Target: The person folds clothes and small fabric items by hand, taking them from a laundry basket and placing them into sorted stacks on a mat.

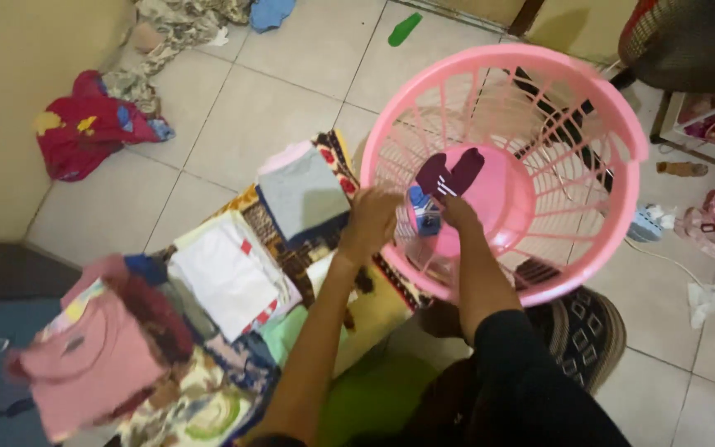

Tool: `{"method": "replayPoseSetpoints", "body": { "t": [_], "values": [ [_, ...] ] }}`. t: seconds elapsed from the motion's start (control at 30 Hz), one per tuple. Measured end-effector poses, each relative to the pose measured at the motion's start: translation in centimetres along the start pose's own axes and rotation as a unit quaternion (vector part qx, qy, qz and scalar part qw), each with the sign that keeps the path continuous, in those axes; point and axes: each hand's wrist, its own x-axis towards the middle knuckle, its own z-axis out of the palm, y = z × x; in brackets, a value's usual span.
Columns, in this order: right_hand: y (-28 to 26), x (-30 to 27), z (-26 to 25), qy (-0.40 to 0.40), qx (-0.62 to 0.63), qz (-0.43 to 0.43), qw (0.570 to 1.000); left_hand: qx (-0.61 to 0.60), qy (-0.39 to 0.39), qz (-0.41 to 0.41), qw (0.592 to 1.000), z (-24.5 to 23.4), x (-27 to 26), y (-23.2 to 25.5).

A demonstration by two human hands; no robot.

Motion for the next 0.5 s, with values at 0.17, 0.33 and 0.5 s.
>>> {"method": "replayPoseSetpoints", "body": {
  "t": [0.17, 0.33, 0.5],
  "values": [
    [1.5, 1.9, 4.6, 0.043, 0.026, 0.09, 0.995, -0.027, 0.003, -0.051, 0.998, 0.2, -0.3, 0.2],
    [0.4, 5.1, 6.9, -0.061, -0.078, 0.221, 0.97, -0.012, -0.021, -0.06, 0.998, 0.6, -0.4, -0.6],
    [0.2, 6.5, 7.9, -0.09, -0.098, 0.198, 0.971, -0.025, 0.01, -0.067, 0.997, 0.0, 0.4, -0.4]
  ]
}}
